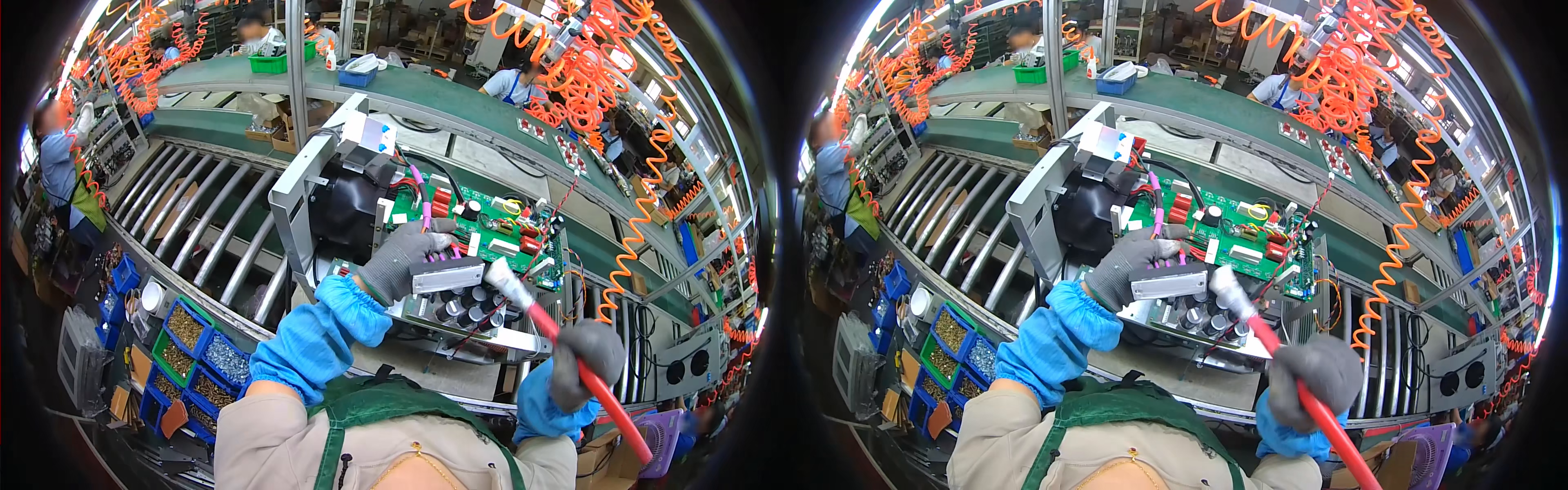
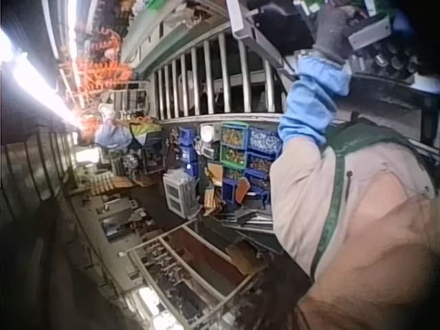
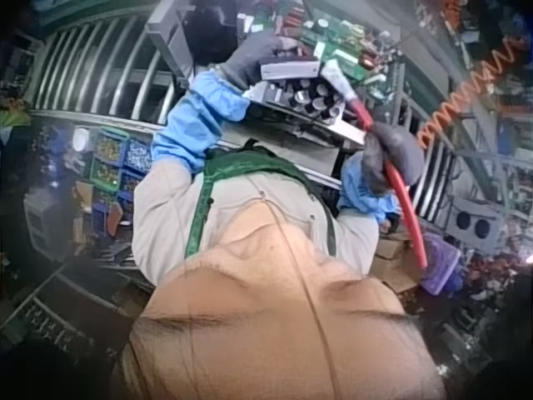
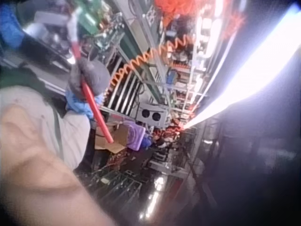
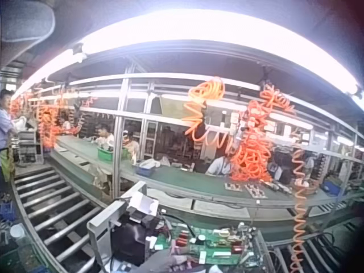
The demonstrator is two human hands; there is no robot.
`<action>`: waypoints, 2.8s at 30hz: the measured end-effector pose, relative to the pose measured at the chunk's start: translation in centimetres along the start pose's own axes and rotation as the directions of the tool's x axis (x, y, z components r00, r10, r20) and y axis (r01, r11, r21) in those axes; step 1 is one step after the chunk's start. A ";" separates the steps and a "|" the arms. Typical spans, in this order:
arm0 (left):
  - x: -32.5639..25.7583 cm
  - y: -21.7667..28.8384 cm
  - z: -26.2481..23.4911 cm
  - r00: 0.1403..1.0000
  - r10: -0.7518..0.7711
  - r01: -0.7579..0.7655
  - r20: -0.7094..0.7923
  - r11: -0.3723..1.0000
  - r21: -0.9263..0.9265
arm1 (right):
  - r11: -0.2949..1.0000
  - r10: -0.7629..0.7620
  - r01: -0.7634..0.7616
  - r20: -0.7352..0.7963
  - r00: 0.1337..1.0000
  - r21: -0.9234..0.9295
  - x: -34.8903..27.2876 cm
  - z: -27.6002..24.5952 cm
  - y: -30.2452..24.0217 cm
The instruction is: The person puts on disposable gloves and then work gloves while standing at a factory assembly station. They connect wires to a green circuit board mounted on a metal frame, using a red-handled tool to strip wire ends and a black tool to crimp connectors. The person handles various small electronic components and tools throughout the process.
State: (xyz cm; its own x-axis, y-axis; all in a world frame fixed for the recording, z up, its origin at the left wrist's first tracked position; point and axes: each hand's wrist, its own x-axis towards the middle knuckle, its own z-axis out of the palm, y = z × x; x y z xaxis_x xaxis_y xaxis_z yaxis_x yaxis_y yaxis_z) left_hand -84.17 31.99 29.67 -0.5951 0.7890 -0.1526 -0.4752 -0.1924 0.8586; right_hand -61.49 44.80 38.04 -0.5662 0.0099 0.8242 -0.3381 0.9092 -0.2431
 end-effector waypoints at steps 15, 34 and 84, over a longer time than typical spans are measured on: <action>-1.1 -0.5 -0.1 0.997 0.013 -0.017 0.077 0.998 0.052 | 0.960 0.157 -0.078 -0.286 0.945 0.269 -3.3 -1.6 2.0; -19.8 -7.1 -2.8 0.943 0.281 -0.209 -0.180 0.918 0.338 | 0.431 0.157 -0.375 0.341 0.927 0.821 -8.1 14.1 -0.2; -37.6 -7.4 -47.2 -0.160 0.498 0.701 -0.852 0.665 0.257 | -0.384 -0.266 -0.922 0.962 0.065 -0.044 -0.9 72.6 -23.9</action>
State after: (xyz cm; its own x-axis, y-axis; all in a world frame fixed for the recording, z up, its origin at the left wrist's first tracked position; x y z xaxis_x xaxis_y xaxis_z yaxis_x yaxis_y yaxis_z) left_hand -88.84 -23.81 6.00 -0.6938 -0.7193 0.0351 -0.5664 0.5751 0.5904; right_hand -107.47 -7.14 5.96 -0.6699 -0.6415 -0.3738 0.6850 -0.3397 -0.6446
